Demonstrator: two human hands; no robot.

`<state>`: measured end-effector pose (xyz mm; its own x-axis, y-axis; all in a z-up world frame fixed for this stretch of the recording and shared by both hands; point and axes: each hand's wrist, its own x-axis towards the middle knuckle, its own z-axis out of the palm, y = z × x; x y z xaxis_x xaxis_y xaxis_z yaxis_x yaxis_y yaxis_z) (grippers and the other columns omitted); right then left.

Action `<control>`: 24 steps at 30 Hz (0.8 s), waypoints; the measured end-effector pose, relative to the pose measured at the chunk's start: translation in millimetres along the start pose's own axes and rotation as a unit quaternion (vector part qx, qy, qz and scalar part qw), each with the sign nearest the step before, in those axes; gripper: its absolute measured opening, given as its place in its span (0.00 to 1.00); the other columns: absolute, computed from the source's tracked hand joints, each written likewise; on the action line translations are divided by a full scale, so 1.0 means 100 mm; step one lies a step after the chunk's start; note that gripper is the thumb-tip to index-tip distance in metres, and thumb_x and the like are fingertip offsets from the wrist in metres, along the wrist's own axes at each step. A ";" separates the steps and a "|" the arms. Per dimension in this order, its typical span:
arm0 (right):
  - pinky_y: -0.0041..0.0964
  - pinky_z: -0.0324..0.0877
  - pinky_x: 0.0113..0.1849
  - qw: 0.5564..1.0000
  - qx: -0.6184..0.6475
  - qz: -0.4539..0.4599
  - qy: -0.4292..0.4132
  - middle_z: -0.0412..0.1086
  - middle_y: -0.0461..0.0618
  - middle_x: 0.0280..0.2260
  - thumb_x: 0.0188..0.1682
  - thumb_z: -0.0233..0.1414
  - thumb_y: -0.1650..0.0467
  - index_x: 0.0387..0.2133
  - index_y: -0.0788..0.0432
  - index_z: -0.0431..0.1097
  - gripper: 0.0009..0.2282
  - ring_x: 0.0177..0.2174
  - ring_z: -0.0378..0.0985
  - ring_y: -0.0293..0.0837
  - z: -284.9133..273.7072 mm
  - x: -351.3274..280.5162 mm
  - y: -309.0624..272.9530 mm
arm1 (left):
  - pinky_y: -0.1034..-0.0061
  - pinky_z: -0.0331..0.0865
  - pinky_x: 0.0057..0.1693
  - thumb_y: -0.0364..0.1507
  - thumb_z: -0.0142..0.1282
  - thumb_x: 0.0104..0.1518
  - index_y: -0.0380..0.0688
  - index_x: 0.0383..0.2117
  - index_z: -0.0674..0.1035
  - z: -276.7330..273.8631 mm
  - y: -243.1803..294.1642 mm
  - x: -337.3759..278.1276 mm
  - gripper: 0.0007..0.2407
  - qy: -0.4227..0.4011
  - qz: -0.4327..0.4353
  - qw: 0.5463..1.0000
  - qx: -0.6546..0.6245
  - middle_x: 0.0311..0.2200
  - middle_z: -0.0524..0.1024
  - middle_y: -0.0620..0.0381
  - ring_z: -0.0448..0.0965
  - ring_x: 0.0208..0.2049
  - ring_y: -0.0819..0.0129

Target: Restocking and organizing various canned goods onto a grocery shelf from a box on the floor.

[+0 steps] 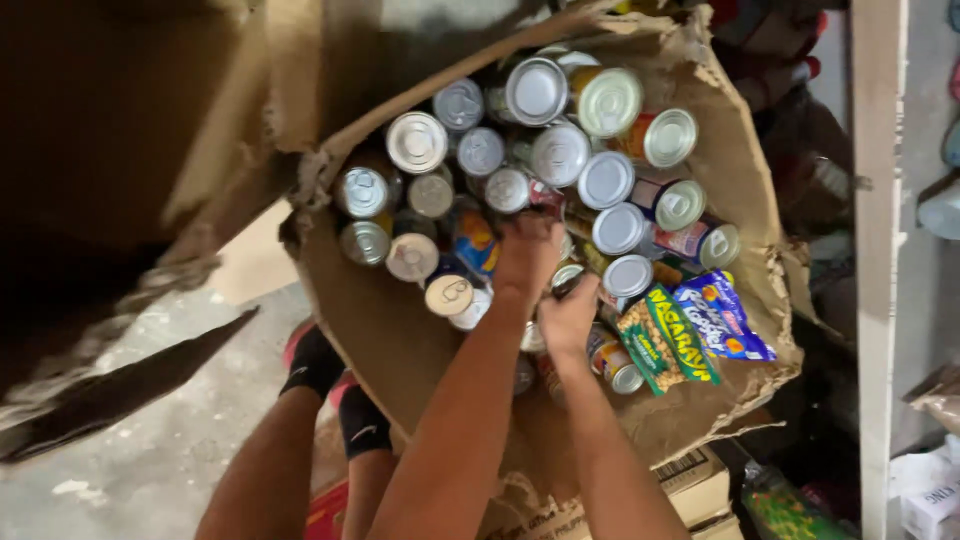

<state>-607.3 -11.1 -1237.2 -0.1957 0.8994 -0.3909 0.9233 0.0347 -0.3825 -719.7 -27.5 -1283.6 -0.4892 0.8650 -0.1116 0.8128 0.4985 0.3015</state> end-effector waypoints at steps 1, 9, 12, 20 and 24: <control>0.52 0.68 0.48 0.997 0.018 -0.069 0.029 0.70 0.69 0.42 0.40 0.61 0.72 0.44 0.70 0.62 0.22 0.44 0.74 0.67 0.01 0.09 0.05 | 0.52 0.69 0.47 0.30 0.51 0.57 0.45 0.44 0.76 -0.05 -0.02 0.07 0.11 0.005 0.003 1.000 -0.010 0.37 0.78 0.51 0.76 0.42 0.56; 0.46 0.68 0.51 0.992 0.103 -0.069 0.021 0.72 0.63 0.47 0.42 0.64 0.70 0.52 0.66 0.62 0.25 0.47 0.75 0.57 -0.86 -0.68 -0.64 | 0.55 0.72 0.48 0.34 0.72 0.34 0.41 0.48 0.72 -1.55 -0.39 -0.05 0.31 -0.090 0.015 0.961 -0.262 0.44 0.76 0.42 0.75 0.49 0.46; 0.42 0.69 0.51 0.975 0.204 -0.081 0.021 0.73 0.57 0.46 0.43 0.64 0.72 0.54 0.65 0.63 0.26 0.46 0.75 0.48 -1.16 -0.87 -0.80 | 0.59 0.72 0.52 0.32 0.73 0.33 0.40 0.53 0.70 -2.20 -0.46 -0.11 0.35 -0.102 -0.036 0.895 -0.432 0.47 0.77 0.42 0.77 0.50 0.46; 0.37 0.71 0.45 0.886 0.443 0.062 -0.124 0.73 0.49 0.43 0.39 0.63 0.81 0.50 0.59 0.66 0.24 0.41 0.75 0.40 -2.53 -1.52 -1.54 | 0.72 0.72 0.57 0.31 0.70 0.46 0.51 0.59 0.59 -3.39 -0.41 -0.65 0.35 -0.189 -0.231 0.566 -0.769 0.51 0.76 0.62 0.77 0.53 0.70; 0.41 0.70 0.46 0.805 0.562 0.085 -0.170 0.73 0.50 0.44 0.41 0.59 0.81 0.50 0.58 0.64 0.22 0.43 0.76 0.43 -3.17 -1.86 -1.72 | 0.70 0.73 0.53 0.34 0.58 0.56 0.43 0.57 0.70 -4.29 -0.30 -0.76 0.22 -0.214 -0.182 0.448 -0.849 0.47 0.78 0.58 0.79 0.47 0.69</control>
<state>-625.0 -46.0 -833.1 -0.3531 0.6714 -0.6515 0.1023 -0.6645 -0.7403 -842.1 -132.7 -877.8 -0.0914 0.8563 -0.5083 -0.8860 0.1631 0.4340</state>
